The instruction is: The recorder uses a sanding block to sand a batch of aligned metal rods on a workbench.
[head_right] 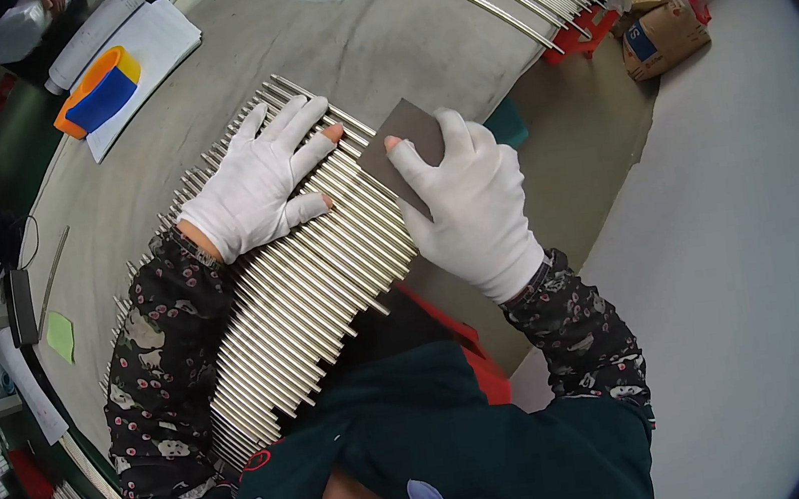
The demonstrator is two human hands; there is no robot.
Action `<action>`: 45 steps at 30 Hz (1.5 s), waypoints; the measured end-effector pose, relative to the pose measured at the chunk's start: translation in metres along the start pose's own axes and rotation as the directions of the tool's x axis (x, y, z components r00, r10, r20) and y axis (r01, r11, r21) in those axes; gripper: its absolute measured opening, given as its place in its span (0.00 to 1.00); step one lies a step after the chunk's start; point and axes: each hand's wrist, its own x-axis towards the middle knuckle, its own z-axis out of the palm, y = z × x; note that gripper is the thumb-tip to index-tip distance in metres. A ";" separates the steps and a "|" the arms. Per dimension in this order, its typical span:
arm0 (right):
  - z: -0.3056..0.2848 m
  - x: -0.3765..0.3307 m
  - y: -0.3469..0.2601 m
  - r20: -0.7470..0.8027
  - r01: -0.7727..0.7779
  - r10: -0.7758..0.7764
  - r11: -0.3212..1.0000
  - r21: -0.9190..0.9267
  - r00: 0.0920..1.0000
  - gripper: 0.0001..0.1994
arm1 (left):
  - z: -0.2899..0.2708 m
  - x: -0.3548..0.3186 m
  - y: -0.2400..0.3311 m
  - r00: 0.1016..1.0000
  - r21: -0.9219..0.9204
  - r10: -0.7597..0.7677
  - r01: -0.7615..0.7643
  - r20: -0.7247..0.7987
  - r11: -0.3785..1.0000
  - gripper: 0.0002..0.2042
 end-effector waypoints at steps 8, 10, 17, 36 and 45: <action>0.000 -0.003 0.001 -0.025 0.010 -0.010 1.000 0.012 1.000 0.26 | 0.001 0.001 0.003 1.000 -0.025 -0.007 0.006 -0.018 1.000 0.34; 0.002 0.000 -0.001 -0.012 0.019 -0.019 1.000 0.004 1.000 0.25 | -0.001 -0.001 0.001 1.000 -0.003 -0.026 0.026 -0.015 1.000 0.34; -0.002 -0.003 0.001 -0.010 0.012 -0.013 1.000 -0.014 1.000 0.25 | -0.002 0.001 0.003 1.000 -0.002 -0.016 0.016 0.008 1.000 0.35; -0.028 -0.050 0.027 0.091 -0.160 0.146 0.971 0.179 0.985 0.26 | -0.001 0.025 -0.002 0.997 0.054 -0.042 0.039 0.060 0.998 0.33; -0.023 -0.052 0.043 -0.053 -0.175 0.187 0.968 0.180 0.981 0.27 | -0.001 0.024 -0.002 0.997 0.043 -0.060 0.058 0.054 0.997 0.33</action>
